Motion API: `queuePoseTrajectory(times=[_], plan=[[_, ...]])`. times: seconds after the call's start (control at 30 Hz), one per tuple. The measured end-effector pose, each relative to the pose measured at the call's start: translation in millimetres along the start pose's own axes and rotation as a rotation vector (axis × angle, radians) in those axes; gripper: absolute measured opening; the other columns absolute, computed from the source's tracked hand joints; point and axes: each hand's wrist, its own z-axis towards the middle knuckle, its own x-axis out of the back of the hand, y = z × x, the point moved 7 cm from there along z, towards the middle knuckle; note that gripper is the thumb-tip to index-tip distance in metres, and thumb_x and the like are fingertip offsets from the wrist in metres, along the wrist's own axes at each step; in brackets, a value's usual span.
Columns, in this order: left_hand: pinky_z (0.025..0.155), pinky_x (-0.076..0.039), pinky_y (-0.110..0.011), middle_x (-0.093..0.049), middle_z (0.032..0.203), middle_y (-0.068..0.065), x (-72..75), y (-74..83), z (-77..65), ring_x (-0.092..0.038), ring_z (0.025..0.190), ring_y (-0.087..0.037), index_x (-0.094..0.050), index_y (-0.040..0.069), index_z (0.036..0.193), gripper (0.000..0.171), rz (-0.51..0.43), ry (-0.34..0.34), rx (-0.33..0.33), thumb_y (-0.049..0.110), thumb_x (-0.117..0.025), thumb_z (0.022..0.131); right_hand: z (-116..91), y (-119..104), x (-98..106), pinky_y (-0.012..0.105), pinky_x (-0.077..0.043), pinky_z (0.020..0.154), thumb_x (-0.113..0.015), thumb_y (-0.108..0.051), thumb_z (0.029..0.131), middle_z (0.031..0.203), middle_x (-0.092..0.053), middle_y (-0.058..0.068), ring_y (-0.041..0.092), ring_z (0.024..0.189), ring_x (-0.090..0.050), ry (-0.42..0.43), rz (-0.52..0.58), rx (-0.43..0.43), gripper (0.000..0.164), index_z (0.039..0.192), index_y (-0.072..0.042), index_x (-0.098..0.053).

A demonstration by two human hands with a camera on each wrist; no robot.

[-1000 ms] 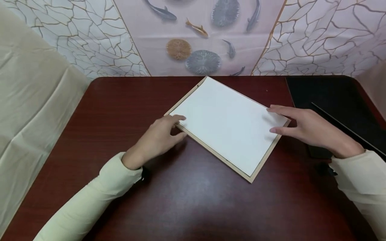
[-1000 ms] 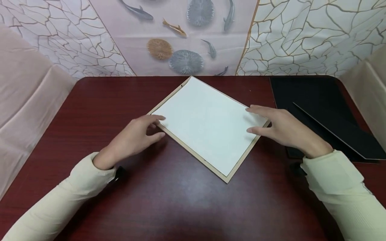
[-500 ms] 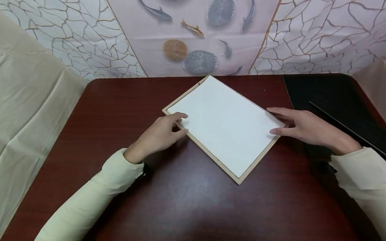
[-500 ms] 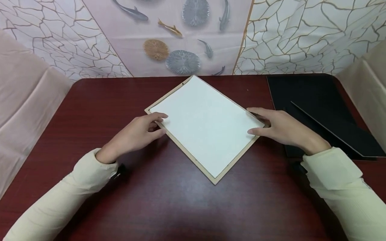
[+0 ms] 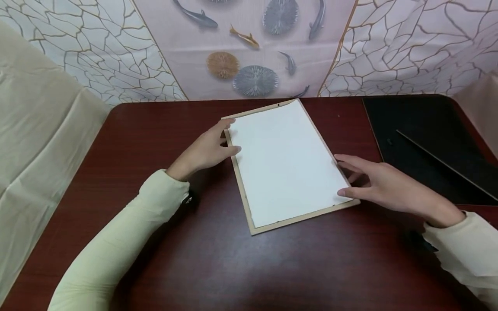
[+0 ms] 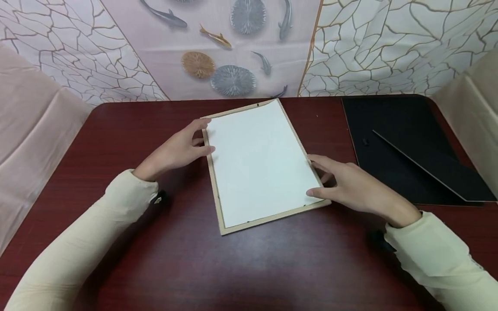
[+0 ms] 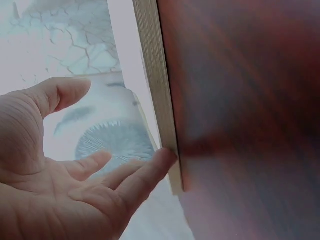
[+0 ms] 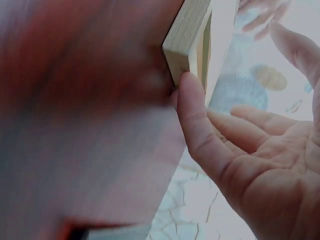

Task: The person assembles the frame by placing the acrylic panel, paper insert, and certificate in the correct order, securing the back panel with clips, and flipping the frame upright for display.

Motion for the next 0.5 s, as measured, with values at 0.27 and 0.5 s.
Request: queuePoseTrajectory(times=[0.27,0.5], plan=[[0.121,-0.042,-0.047,-0.033,0.169,-0.014,4.9,-7.4,27.3,-0.036,0.156,-0.025,-0.015,0.015,0.168,0.081,-0.207,-0.017,0.078,0.024,-0.064,0.104,-10.9,-14.5,-16.1,0.024,-0.059,0.075,-0.079,-0.029,0.095,0.156,-0.053,0.018,0.022,0.110,-0.071,0.025,0.101,-0.005,0.081,0.162,-0.011,-0.037],[0.121,-0.042,-0.046,-0.038,0.166,-0.012,5.8,-3.0,38.5,-0.037,0.155,-0.023,-0.022,0.017,0.166,0.075,-0.235,-0.010,0.103,0.027,-0.063,0.104,-12.0,-18.0,-18.8,0.022,-0.055,0.076,-0.077,-0.035,0.096,0.157,-0.052,0.018,0.027,0.117,-0.070,0.061,0.096,-0.061,0.082,0.163,-0.009,-0.036]])
